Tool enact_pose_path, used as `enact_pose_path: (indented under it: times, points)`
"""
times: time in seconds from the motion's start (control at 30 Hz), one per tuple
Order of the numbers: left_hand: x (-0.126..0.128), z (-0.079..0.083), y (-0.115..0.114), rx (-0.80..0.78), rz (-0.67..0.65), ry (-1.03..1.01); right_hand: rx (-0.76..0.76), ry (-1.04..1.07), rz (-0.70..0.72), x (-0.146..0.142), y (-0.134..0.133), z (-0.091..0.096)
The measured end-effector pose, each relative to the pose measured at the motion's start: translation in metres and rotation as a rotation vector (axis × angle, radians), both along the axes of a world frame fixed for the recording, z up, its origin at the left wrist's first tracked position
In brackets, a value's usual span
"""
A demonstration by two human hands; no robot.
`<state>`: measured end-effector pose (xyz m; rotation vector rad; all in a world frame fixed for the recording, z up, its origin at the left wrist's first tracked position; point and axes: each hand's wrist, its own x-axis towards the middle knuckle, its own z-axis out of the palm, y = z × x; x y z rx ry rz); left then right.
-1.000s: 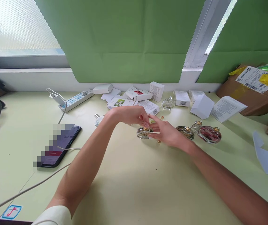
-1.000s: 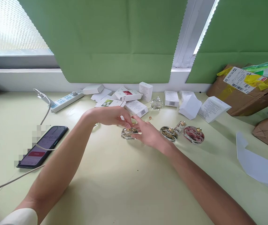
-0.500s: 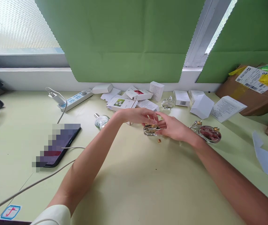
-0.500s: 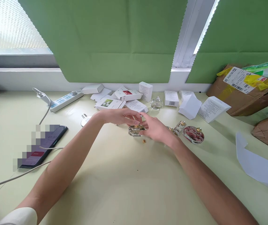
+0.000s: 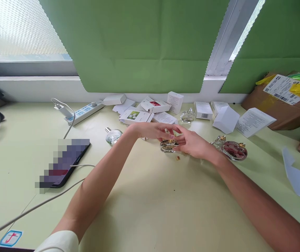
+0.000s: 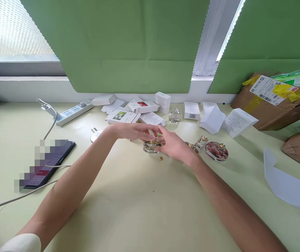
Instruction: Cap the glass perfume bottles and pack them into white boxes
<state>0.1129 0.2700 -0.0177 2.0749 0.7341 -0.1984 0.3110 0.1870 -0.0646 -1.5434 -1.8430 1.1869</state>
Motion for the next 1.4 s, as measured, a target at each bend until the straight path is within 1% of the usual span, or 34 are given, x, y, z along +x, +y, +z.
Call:
enact_pose_path:
  times: [0.2, 0.4, 0.5, 0.73, 0.93, 1.03, 1.17, 1.23, 1.27, 1.33, 1.4]
  points:
    - [-0.001, 0.001, -0.001, 0.027, 0.007, 0.010, -0.011, 0.023, 0.015, -0.001, 0.000, 0.001]
    - [-0.003, -0.007, 0.005, 0.036, -0.006, 0.006, -0.037, -0.007, -0.034, -0.001, 0.000, 0.000]
    - [-0.004, -0.010, 0.007, 0.021, -0.023, 0.007, -0.049, -0.008, -0.035, 0.000, 0.000, -0.001]
    - [-0.002, -0.008, 0.006, -0.009, -0.057, 0.003, -0.060, 0.043, -0.032, 0.000, 0.000, -0.005]
    - [-0.001, -0.009, 0.005, -0.005, -0.062, 0.011, -0.035, -0.032, -0.051, 0.001, 0.001, -0.006]
    - [-0.002, -0.005, 0.003, 0.012, -0.021, 0.023, -0.044, -0.046, -0.045, 0.000, 0.000, -0.004]
    - [-0.011, 0.008, 0.004, 0.062, 0.031, -0.015, -0.055, -0.016, -0.013, -0.002, -0.002, -0.002]
    - [-0.017, 0.012, 0.008, 0.122, 0.059, -0.068, -0.048, -0.032, -0.013, -0.005, -0.004, -0.001]
    - [-0.020, 0.012, 0.011, 0.184, 0.085, -0.088, -0.040, -0.040, -0.009, -0.007, -0.005, 0.000]
    - [-0.020, 0.006, 0.017, 0.389, 0.148, -0.110, -0.018, -0.046, 0.011, -0.010, -0.007, 0.001]
    - [-0.016, -0.009, 0.023, 0.646, 0.186, -0.113, -0.004, -0.047, 0.028, -0.013, -0.009, 0.001]
